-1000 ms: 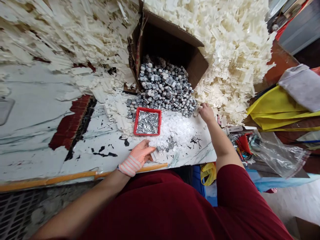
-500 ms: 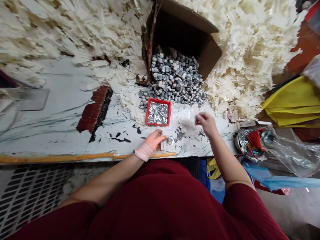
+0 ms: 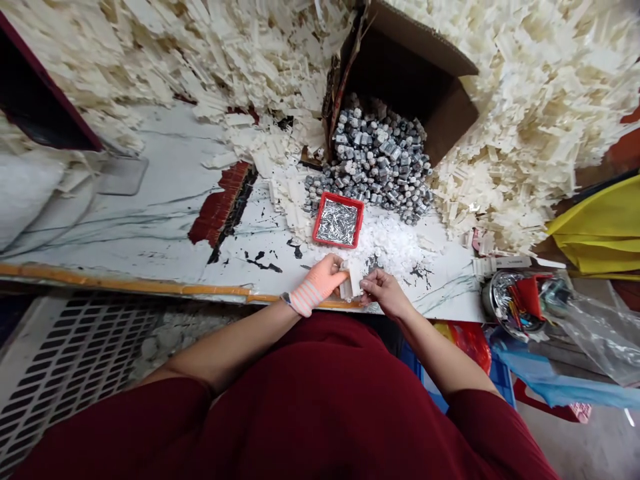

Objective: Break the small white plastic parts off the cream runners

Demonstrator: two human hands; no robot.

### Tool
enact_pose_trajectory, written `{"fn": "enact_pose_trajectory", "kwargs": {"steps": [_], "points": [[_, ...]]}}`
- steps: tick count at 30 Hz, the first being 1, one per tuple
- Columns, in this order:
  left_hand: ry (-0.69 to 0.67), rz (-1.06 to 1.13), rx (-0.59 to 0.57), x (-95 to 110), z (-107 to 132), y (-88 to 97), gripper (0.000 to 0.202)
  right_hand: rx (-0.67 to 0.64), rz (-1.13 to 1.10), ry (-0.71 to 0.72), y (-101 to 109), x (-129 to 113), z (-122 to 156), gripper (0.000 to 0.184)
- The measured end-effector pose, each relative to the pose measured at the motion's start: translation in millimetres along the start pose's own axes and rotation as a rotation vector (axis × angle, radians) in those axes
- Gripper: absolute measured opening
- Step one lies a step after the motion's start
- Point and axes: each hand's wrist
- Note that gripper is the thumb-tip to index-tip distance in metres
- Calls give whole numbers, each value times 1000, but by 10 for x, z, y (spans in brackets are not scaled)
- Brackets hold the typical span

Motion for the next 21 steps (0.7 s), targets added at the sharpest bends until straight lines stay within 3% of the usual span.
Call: {"fn": "enact_pose_trajectory", "kwargs": {"steps": [5,10,17,21], "points": [[-6,-15,4,-64,-60,20,21,71,-38,51,-14,41,16,36],[-14,-43,8,-138,-63,16,21,29,44,-12,-22,48,11,39],[-49,113,-80,5,55,22,29,9,-34,-98,-82,55,22,45],[-100,-16,-56,45,64,27,40,-81,46,-82,-68,22,-1,45]]}}
Point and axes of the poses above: each hand's wrist, its own z-axis away from the middle knuckle, its own y-axis out of the back of the hand, x = y × z, and after that the axes turned 6 degrees about -y, right-handed
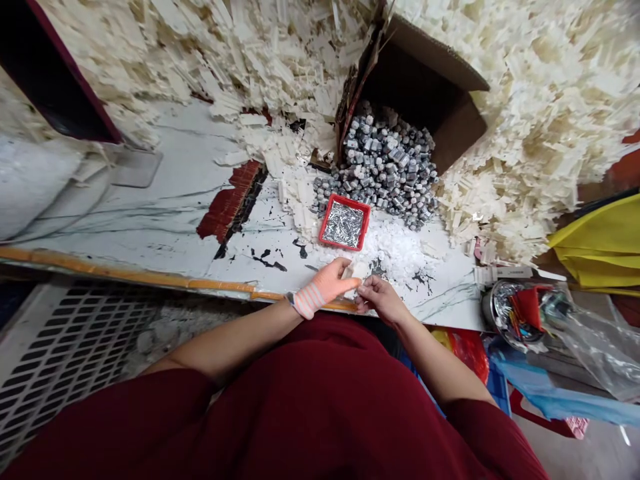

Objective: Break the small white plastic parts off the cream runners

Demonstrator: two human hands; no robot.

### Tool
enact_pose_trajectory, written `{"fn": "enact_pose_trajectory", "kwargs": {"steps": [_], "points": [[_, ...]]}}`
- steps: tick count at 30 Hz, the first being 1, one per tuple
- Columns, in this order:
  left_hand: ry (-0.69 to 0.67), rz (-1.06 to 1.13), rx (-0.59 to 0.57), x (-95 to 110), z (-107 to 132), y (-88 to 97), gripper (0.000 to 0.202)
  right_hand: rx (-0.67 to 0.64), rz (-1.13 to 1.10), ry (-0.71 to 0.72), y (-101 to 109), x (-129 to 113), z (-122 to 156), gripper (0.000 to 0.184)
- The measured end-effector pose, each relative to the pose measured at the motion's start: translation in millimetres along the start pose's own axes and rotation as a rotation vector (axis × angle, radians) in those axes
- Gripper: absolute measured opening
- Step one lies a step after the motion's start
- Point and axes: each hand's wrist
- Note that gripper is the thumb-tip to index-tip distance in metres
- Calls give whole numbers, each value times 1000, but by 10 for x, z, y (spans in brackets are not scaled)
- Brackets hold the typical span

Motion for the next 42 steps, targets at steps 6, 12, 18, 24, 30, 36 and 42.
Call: {"fn": "enact_pose_trajectory", "kwargs": {"steps": [6,12,18,24,30,36,42], "points": [[-103,-131,-108,33,37,-30,33,-31,363,285,125,-167,-92,53],[-214,-270,-73,12,122,-43,31,75,416,385,-46,-147,-87,50],[-260,-114,44,-57,57,-2,44,155,846,508,-3,-369,28,53],[-225,175,60,-193,37,45,56,281,1344,535,-135,-376,137,52],[-193,357,-59,-209,83,86,53,316,1400,702,-135,-343,175,49],[-110,582,-193,-146,127,76,50,415,932,1049,-162,-376,202,47],[-61,598,-184,67,221,6,49,437,726,1037,-406,-265,151,39]]}}
Point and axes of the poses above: each hand's wrist, its own z-axis away from the middle knuckle, its own y-axis out of the back of the hand, x = y × z, and after that the axes turned 6 degrees about -y, right-handed
